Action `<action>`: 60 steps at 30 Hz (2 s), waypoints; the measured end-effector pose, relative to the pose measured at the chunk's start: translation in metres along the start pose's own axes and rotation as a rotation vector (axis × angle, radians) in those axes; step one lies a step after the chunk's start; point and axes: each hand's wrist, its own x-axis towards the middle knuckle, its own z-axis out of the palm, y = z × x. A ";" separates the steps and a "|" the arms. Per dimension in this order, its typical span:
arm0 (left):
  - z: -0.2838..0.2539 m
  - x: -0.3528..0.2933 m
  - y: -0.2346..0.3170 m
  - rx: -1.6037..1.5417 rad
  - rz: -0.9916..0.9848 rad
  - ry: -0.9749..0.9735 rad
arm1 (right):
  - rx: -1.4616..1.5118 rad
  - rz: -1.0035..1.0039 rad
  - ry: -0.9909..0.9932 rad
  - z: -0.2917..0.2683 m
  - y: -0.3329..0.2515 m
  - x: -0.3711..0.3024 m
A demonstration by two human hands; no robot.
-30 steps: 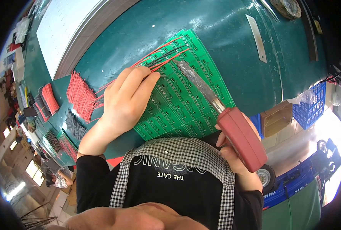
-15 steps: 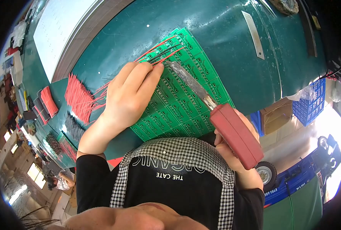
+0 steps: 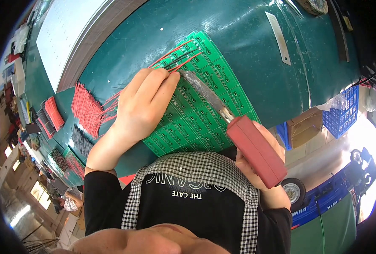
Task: Soldering individual red wires onto a green printed circuit board using a manual soldering tool.
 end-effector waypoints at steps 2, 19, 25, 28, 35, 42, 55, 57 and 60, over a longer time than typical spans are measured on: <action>0.000 0.000 0.000 0.004 -0.001 -0.002 | 0.051 -0.025 -0.019 -0.001 0.003 -0.001; 0.003 0.014 0.004 0.002 0.017 0.056 | 0.623 0.067 0.013 -0.006 -0.015 0.016; 0.006 0.013 0.001 -0.018 0.004 0.020 | 0.480 0.000 0.011 -0.006 -0.005 0.013; 0.008 0.013 0.001 -0.019 0.006 0.019 | 0.267 0.044 0.071 -0.004 -0.002 0.008; 0.007 0.015 0.002 -0.019 0.018 0.005 | 0.177 0.059 0.051 -0.007 0.002 0.006; 0.007 0.016 0.003 0.038 0.034 -0.005 | 0.646 0.055 0.076 -0.004 -0.012 0.014; 0.018 0.030 -0.001 -0.111 0.016 0.105 | 0.546 -0.018 0.090 -0.004 -0.011 0.019; 0.021 0.030 0.000 -0.075 0.022 0.130 | 0.535 -0.015 0.084 -0.005 -0.009 0.016; 0.021 0.030 0.001 -0.044 0.031 0.133 | 0.762 0.195 0.073 -0.006 -0.008 0.009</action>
